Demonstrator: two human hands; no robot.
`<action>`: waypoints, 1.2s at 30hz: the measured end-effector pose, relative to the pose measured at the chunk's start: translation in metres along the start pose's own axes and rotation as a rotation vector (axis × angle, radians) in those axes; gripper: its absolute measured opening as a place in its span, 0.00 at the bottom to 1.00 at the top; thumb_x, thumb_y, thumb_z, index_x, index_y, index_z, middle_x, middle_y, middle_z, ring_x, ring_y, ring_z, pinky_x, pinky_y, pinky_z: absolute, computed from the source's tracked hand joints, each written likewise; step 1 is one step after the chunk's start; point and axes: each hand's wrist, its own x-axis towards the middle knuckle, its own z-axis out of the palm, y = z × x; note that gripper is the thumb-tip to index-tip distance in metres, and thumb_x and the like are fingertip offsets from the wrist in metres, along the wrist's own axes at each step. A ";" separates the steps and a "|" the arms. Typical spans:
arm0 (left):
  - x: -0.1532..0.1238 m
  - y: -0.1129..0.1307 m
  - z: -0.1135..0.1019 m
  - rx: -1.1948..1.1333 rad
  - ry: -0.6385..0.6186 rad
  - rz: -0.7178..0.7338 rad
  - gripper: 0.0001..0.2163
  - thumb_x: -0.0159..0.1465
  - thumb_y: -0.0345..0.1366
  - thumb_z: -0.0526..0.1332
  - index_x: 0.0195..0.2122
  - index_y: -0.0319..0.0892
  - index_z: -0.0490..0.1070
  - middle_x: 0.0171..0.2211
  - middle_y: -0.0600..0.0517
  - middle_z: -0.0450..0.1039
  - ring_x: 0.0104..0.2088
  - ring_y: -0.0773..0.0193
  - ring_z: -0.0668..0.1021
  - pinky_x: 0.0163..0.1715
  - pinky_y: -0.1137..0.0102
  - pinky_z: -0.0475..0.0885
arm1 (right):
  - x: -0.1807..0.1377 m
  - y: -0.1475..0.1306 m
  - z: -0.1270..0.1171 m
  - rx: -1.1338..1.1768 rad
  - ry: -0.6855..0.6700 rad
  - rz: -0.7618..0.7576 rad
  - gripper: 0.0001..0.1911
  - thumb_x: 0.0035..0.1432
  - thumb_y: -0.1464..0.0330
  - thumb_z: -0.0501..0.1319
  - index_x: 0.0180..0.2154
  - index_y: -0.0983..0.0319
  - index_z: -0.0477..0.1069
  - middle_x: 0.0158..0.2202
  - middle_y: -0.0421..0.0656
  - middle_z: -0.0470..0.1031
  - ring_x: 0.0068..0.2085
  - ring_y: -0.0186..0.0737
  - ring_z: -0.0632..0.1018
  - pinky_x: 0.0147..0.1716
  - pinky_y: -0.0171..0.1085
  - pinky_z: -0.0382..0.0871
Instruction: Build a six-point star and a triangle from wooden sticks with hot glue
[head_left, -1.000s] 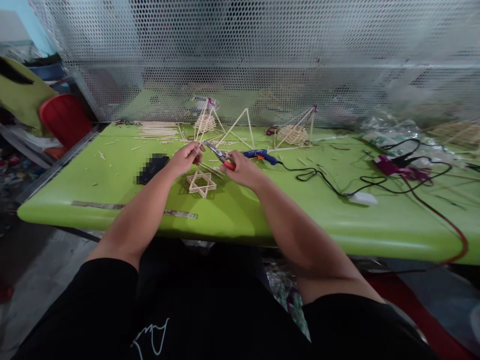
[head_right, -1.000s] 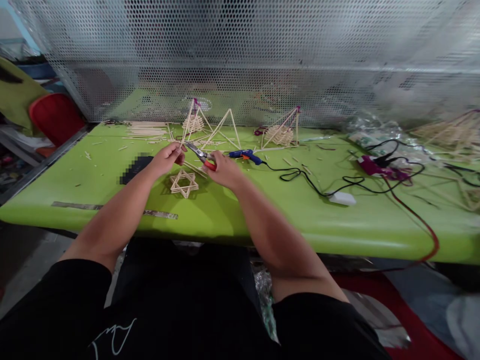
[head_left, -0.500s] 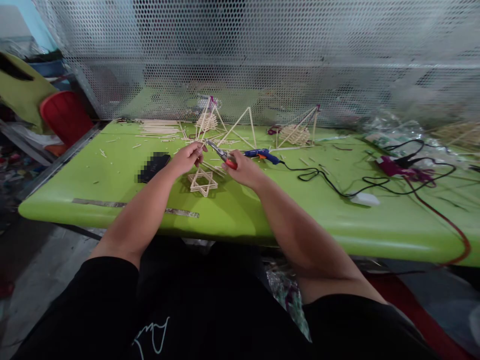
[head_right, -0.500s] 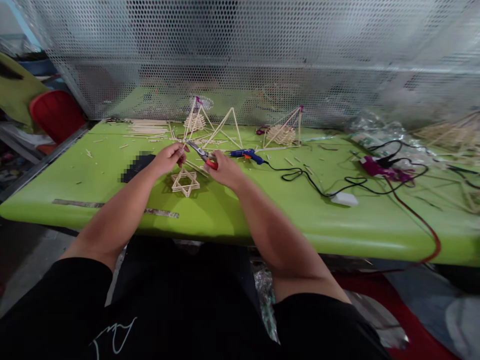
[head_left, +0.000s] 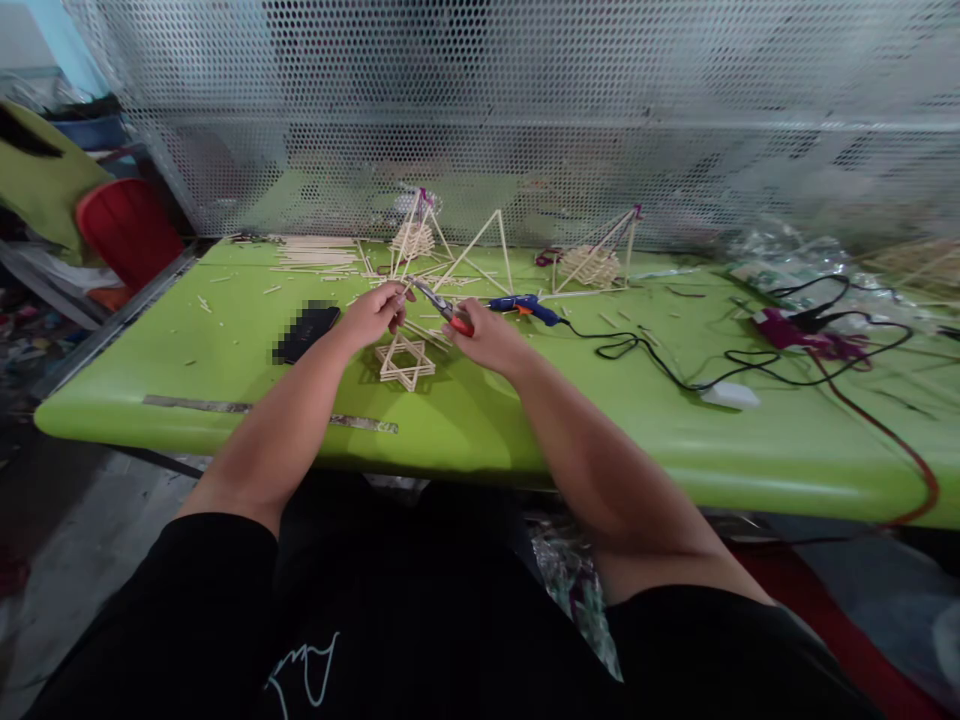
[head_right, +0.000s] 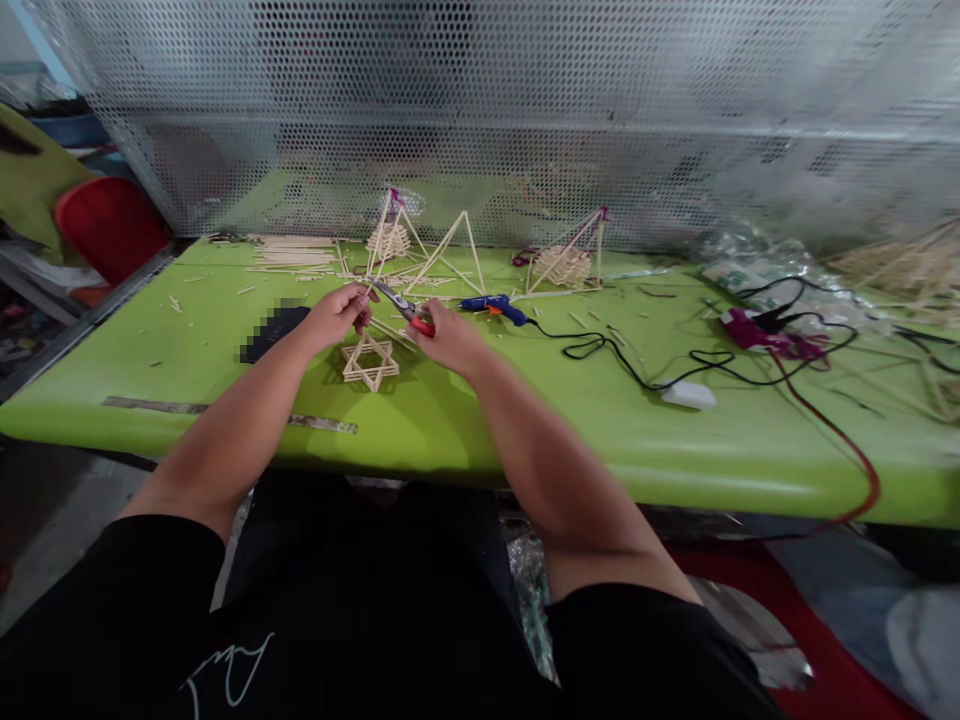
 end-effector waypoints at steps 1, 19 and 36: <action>0.000 -0.001 0.000 0.000 0.001 0.000 0.08 0.86 0.37 0.59 0.55 0.45 0.79 0.34 0.52 0.80 0.30 0.64 0.81 0.37 0.68 0.78 | 0.000 0.000 0.000 0.001 -0.001 0.001 0.21 0.76 0.49 0.66 0.58 0.57 0.72 0.56 0.59 0.86 0.49 0.61 0.85 0.50 0.51 0.77; -0.001 0.000 0.000 0.016 -0.001 -0.013 0.09 0.86 0.38 0.59 0.56 0.46 0.79 0.35 0.51 0.81 0.31 0.63 0.81 0.38 0.67 0.79 | -0.001 -0.004 -0.003 0.018 -0.006 0.013 0.16 0.76 0.51 0.67 0.52 0.55 0.71 0.52 0.55 0.86 0.46 0.58 0.83 0.46 0.49 0.74; -0.005 0.007 -0.002 0.123 0.025 0.045 0.08 0.85 0.37 0.58 0.52 0.46 0.77 0.29 0.57 0.73 0.26 0.65 0.71 0.35 0.69 0.66 | 0.000 -0.007 -0.001 0.060 0.036 0.073 0.17 0.74 0.55 0.67 0.35 0.55 0.68 0.31 0.41 0.73 0.33 0.41 0.69 0.35 0.42 0.58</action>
